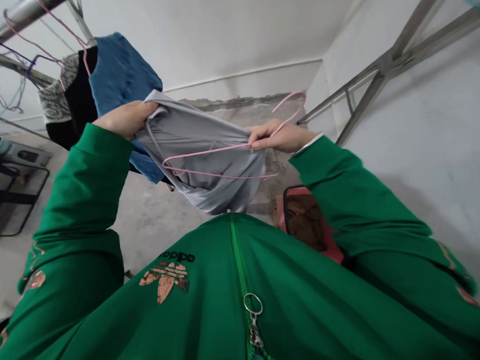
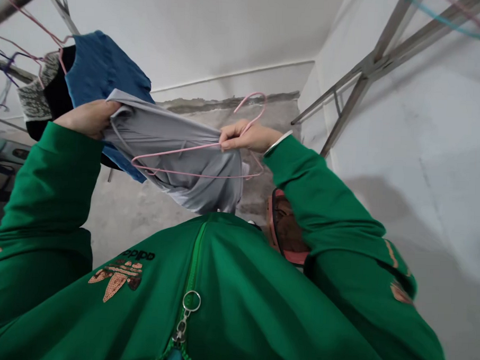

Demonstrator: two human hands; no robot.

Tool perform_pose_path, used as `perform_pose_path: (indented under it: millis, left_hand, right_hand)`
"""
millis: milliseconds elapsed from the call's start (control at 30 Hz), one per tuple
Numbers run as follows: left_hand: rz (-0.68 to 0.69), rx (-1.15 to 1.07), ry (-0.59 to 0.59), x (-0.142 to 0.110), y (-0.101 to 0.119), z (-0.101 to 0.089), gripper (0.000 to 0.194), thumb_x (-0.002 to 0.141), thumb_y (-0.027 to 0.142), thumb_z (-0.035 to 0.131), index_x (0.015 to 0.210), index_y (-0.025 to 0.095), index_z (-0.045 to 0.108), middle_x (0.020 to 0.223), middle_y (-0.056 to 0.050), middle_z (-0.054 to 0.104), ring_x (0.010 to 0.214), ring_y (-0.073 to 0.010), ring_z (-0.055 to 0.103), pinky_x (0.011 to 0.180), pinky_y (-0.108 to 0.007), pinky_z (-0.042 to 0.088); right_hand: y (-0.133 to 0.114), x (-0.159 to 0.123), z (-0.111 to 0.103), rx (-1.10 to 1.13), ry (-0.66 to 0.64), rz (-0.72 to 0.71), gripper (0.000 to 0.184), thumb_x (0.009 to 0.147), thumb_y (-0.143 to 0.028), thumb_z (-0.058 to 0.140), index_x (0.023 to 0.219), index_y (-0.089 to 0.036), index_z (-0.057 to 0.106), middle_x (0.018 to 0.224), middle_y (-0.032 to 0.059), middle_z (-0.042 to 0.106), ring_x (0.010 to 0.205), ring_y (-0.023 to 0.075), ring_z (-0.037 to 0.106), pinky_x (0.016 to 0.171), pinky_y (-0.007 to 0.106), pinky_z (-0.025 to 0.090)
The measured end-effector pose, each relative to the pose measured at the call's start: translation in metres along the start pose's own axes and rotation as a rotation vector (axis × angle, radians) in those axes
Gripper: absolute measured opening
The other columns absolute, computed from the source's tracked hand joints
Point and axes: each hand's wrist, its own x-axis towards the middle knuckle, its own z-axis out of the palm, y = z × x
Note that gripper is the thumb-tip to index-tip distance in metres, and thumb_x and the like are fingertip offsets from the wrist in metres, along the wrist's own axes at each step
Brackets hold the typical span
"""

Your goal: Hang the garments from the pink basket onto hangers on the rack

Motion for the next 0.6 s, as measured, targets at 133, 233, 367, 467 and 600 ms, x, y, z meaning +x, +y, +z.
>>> perform_pose_path:
  millis: [133,233,367,467,600]
  left_hand:
    - [-0.034,0.0,-0.134,0.018,-0.022,0.0,0.037,0.094,0.039,0.045,0.094,0.007,0.064,0.085,-0.007,0.073,0.083,-0.019,0.066,0.093,-0.046,0.052]
    - [0.042,0.044,-0.156,0.031,-0.035,0.002,0.046,0.092,0.049,0.046,0.098,0.007,0.065,0.1,-0.009,0.072,0.094,-0.0228,0.065,0.098,-0.047,0.049]
    - [0.08,-0.015,-0.139,0.038,-0.038,0.008,0.047,0.09,0.05,0.048,0.098,0.007,0.065,0.102,-0.008,0.072,0.101,-0.0252,0.063,0.103,-0.045,0.046]
    - [0.064,-0.17,-0.141,0.034,-0.036,0.021,0.045,0.09,0.05,0.05,0.098,0.007,0.064,0.089,-0.007,0.073,0.095,-0.0258,0.066,0.1,-0.048,0.048]
    - [0.18,-0.423,-0.287,0.019,-0.039,0.055,0.06,0.078,0.069,0.056,0.102,0.014,0.064,0.094,-0.007,0.074,0.103,-0.0278,0.066,0.098,-0.046,0.051]
  right_hand:
    - [-0.035,-0.01,-0.027,-0.138,-0.064,0.151,0.031,0.075,-0.047,0.073,0.077,-0.016,0.07,0.073,0.0018,0.062,0.072,0.014,0.053,0.07,0.029,0.039]
    - [-0.06,-0.014,-0.036,-0.214,-0.043,0.248,0.025,0.076,-0.042,0.071,0.076,-0.017,0.068,0.069,0.0001,0.059,0.068,0.0127,0.05,0.067,0.029,0.038]
    - [-0.073,-0.018,-0.035,-0.361,0.034,0.326,0.014,0.077,-0.028,0.069,0.069,-0.018,0.066,0.062,-0.0012,0.054,0.061,0.011,0.045,0.062,0.028,0.038]
    - [-0.062,-0.02,-0.029,-0.419,0.199,0.259,0.014,0.075,-0.023,0.07,0.063,-0.019,0.064,0.058,-0.0006,0.053,0.067,0.0142,0.051,0.069,0.03,0.044]
    - [-0.042,-0.019,-0.019,-0.37,0.453,0.199,0.016,0.073,-0.024,0.072,0.061,-0.019,0.063,0.058,0.001,0.055,0.079,0.0186,0.058,0.079,0.033,0.049]
